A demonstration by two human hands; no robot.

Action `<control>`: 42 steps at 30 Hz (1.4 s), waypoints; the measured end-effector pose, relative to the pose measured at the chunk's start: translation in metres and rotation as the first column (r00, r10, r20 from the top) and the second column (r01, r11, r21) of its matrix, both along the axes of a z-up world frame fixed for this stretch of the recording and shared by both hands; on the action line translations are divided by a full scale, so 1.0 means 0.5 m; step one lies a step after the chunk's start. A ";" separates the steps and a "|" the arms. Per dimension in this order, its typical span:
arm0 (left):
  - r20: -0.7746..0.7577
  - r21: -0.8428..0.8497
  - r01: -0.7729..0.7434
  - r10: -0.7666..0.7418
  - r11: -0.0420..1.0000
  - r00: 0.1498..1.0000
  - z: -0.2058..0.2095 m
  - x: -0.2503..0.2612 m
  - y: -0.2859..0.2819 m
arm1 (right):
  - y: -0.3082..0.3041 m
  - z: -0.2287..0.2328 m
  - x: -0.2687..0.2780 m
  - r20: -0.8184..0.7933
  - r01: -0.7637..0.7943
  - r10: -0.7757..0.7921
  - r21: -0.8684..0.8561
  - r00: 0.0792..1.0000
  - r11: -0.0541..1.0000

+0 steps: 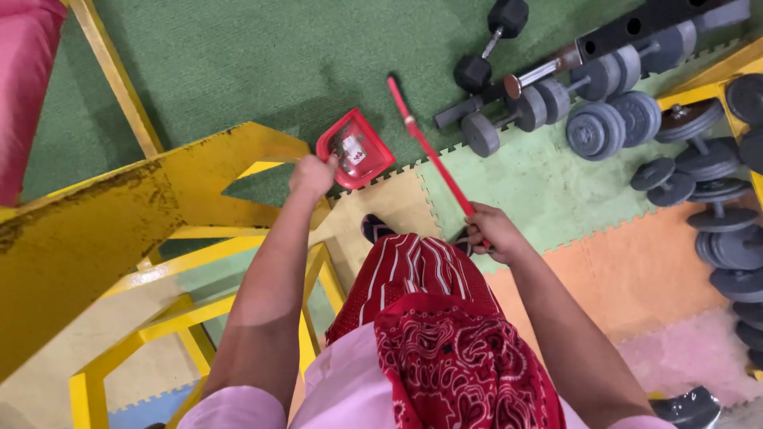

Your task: The person is sweeping debris off the floor into a dustpan using a small broom inside a gym.

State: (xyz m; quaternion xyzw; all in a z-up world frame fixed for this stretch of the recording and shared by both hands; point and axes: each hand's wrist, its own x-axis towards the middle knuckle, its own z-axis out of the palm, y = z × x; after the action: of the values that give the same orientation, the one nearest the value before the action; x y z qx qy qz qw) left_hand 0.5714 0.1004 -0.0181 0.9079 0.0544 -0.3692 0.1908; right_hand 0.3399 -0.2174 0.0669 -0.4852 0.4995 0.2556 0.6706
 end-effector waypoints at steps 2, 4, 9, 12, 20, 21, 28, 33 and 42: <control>0.003 -0.008 -0.017 0.017 1.000 1.000 0.023 0.009 -0.012 | -0.007 -0.047 0.018 0.047 -0.051 0.050 0.017 0.998 0.999; -0.006 -0.008 -0.028 0.028 1.000 1.000 0.029 -0.002 -0.015 | 0.019 -0.110 0.028 0.084 -0.095 0.092 0.042 0.992 0.995; -0.011 0.005 -0.001 0.001 1.000 1.000 0.006 0.003 -0.023 | 0.202 -0.143 0.088 -0.022 -0.236 0.236 0.002 0.971 0.972; -0.027 0.007 -0.006 0.006 1.000 1.000 0.009 -0.001 -0.021 | 0.193 -0.104 0.051 0.030 -0.218 0.216 0.172 0.976 0.961; -0.055 0.006 -0.055 0.055 0.998 0.997 0.037 0.002 -0.017 | 0.067 0.042 0.019 -0.012 -0.154 0.157 0.145 0.987 0.977; -0.056 0.013 -0.057 0.057 0.998 0.997 0.040 0.003 -0.016 | 0.065 0.030 0.021 -0.002 -0.172 0.173 0.088 0.985 0.981; -0.055 -0.004 -0.057 0.057 0.998 0.997 0.041 -0.025 -0.033 | 0.185 -0.128 0.036 -0.015 -0.418 0.424 -0.199 0.906 0.886; -0.053 0.002 -0.060 0.060 0.998 0.997 0.035 -0.030 -0.025 | 0.143 -0.078 0.009 0.083 -0.222 0.210 0.193 0.974 0.956; -0.038 -0.012 -0.055 0.055 0.998 0.998 0.041 -0.028 -0.015 | 0.061 -0.107 0.014 0.039 -0.332 0.342 -0.164 0.939 0.929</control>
State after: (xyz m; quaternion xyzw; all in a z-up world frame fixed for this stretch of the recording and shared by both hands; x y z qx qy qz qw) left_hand 0.5572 0.0927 0.0024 0.8978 0.0807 -0.3809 0.2056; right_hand 0.3467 -0.1869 0.0135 -0.6226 0.4044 0.3109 0.5934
